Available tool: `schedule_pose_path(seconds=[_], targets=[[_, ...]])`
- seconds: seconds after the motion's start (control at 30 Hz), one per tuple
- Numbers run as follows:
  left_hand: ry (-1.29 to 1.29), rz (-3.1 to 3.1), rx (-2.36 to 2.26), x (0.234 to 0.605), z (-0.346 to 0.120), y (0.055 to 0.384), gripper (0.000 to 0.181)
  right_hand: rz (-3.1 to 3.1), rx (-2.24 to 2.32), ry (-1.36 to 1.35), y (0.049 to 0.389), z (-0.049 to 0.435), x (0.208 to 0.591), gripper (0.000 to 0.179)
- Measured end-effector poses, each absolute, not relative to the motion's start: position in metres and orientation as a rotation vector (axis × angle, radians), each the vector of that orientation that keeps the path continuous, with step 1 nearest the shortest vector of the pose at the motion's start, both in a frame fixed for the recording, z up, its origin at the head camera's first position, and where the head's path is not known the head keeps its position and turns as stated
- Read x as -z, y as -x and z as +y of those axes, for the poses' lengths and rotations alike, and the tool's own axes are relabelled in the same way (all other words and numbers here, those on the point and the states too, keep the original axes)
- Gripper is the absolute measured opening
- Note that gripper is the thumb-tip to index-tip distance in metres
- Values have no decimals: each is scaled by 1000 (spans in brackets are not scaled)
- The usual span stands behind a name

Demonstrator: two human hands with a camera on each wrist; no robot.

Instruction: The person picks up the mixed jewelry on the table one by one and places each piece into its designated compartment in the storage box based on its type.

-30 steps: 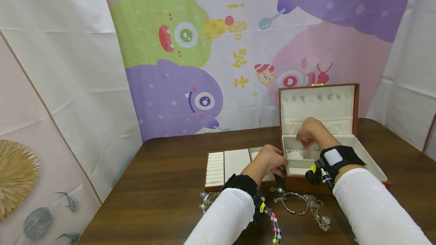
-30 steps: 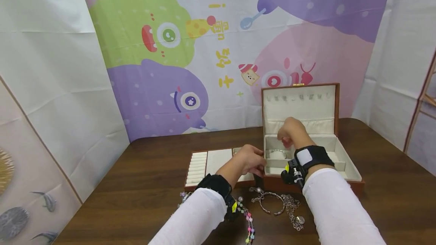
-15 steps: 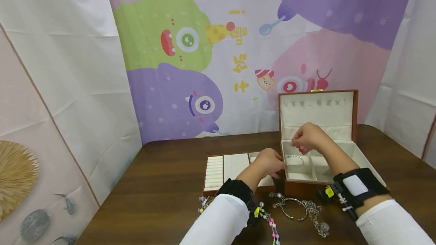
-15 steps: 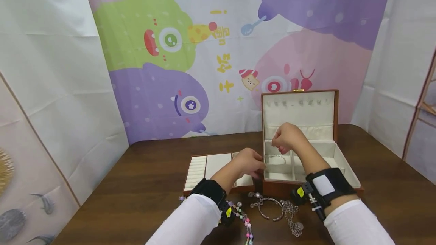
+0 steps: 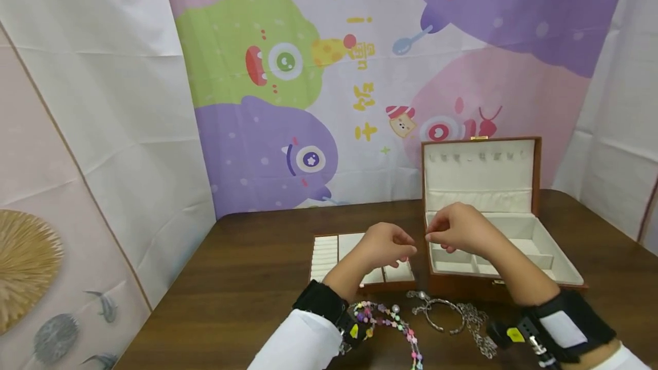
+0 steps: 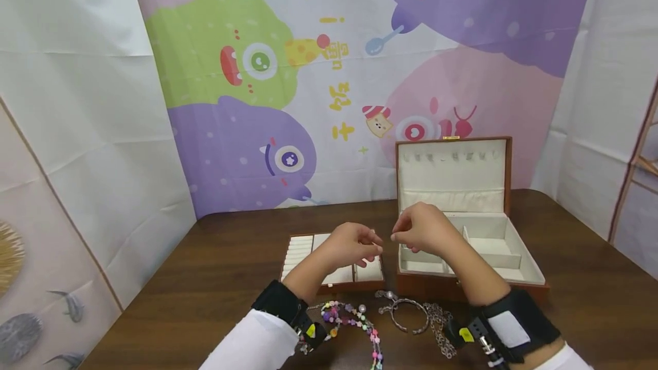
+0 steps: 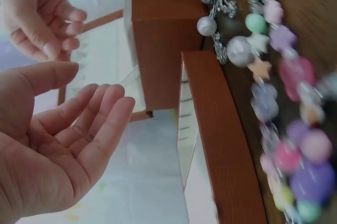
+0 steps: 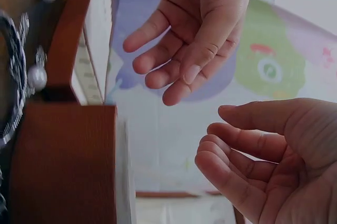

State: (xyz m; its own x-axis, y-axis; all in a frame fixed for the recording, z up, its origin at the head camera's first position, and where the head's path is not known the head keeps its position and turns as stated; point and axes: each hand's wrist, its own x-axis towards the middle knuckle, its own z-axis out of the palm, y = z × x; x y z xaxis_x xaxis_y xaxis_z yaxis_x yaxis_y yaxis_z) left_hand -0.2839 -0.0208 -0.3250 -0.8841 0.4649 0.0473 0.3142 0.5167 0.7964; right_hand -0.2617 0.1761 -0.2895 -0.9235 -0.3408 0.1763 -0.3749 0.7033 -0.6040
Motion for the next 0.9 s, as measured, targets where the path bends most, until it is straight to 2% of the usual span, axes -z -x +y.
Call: schedule_pose_path(seconds=[0.4, 0.9], targets=[[-797, 2728, -1184, 327, -88, 256, 11, -2776, -979, -835, 229, 158, 301, 3], [-917, 2814, -1009, 331, -125, 232, 15, -2727, -740, -956, 201, 153, 317, 10]])
